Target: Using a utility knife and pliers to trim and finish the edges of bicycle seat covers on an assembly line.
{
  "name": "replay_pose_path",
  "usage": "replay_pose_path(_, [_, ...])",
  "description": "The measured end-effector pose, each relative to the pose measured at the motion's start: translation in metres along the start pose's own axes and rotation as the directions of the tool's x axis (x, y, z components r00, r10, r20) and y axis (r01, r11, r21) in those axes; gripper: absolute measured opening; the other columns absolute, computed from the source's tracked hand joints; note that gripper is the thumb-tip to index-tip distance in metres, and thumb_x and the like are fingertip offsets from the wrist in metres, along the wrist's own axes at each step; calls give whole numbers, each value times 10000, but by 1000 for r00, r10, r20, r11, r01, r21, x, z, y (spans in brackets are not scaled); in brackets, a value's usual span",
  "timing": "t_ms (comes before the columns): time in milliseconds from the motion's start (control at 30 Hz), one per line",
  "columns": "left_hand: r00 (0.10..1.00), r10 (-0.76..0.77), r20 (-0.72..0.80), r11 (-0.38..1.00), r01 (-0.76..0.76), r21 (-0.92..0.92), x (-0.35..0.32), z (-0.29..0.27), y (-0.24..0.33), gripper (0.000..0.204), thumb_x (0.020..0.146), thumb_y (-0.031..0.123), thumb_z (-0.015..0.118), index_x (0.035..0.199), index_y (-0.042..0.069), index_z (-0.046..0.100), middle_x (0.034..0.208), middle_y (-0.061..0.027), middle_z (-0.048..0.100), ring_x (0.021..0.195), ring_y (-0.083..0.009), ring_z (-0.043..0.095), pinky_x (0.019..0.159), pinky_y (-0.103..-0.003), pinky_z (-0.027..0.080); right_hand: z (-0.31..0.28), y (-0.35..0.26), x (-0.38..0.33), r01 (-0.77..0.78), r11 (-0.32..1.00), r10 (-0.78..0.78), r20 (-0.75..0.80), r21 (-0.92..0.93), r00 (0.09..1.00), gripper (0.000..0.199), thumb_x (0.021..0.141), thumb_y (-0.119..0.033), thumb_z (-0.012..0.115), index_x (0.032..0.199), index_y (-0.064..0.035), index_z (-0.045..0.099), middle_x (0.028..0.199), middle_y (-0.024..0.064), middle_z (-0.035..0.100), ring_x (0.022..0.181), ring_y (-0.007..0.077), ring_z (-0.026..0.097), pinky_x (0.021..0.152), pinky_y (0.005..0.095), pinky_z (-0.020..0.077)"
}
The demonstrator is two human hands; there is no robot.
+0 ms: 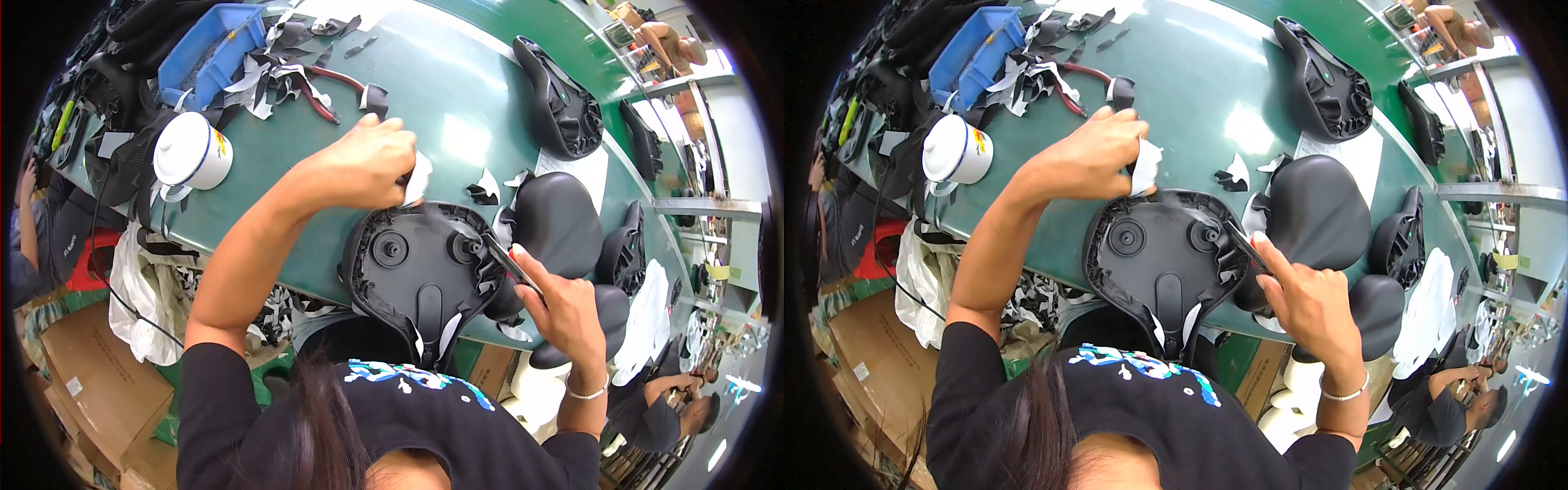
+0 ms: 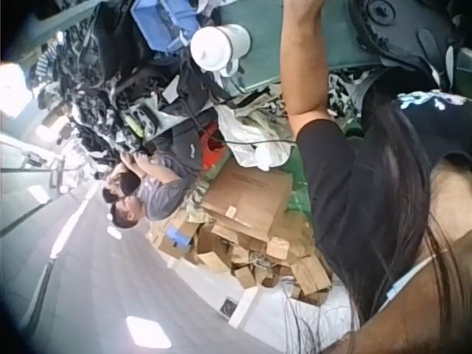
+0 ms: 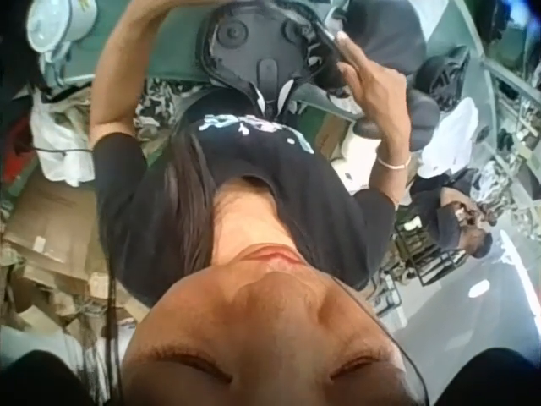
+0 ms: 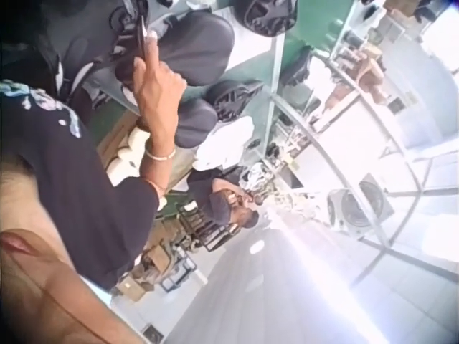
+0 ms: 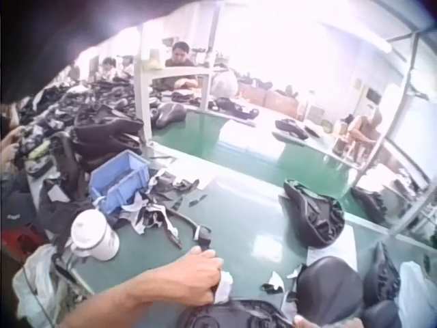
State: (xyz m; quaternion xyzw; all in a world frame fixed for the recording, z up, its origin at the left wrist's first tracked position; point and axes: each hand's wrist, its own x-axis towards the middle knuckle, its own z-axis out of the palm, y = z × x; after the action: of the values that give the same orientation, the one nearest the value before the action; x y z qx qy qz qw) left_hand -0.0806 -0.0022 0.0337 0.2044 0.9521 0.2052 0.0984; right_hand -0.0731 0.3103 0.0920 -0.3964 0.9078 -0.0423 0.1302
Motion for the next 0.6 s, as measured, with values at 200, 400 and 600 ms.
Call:
replay_pose_path(200, [952,202,-228,214,-270,-939,34,21,37,222,922,292,589,947,72,603,786,9,553,734,-105,524,630,-256,413,12,11,-9,67,996,-65,-37,63,997,503,862,-213,620,1343,-177,480,597,76,548,488,272,541,448,372,379])
replay_pose_path(400, [481,-602,-637,225,-663,-714,50,-26,64,369,939,403,553,767,78,532,591,38,446,458,-49,369,442,-204,345,52,-17,-63,-174,946,228,-180,275,957,530,872,-185,624,1364,-97,445,689,131,633,528,292,604,478,380,446])
replay_pose_path(600, [-633,-373,-679,913,-381,-146,2,-73,75,336,932,318,555,830,3,496,725,-65,485,654,-153,472,508,-254,393,79,-82,-95,-405,176,570,242,897,785,507,911,-142,581,1373,-57,390,812,62,617,578,101,572,550,254,479])
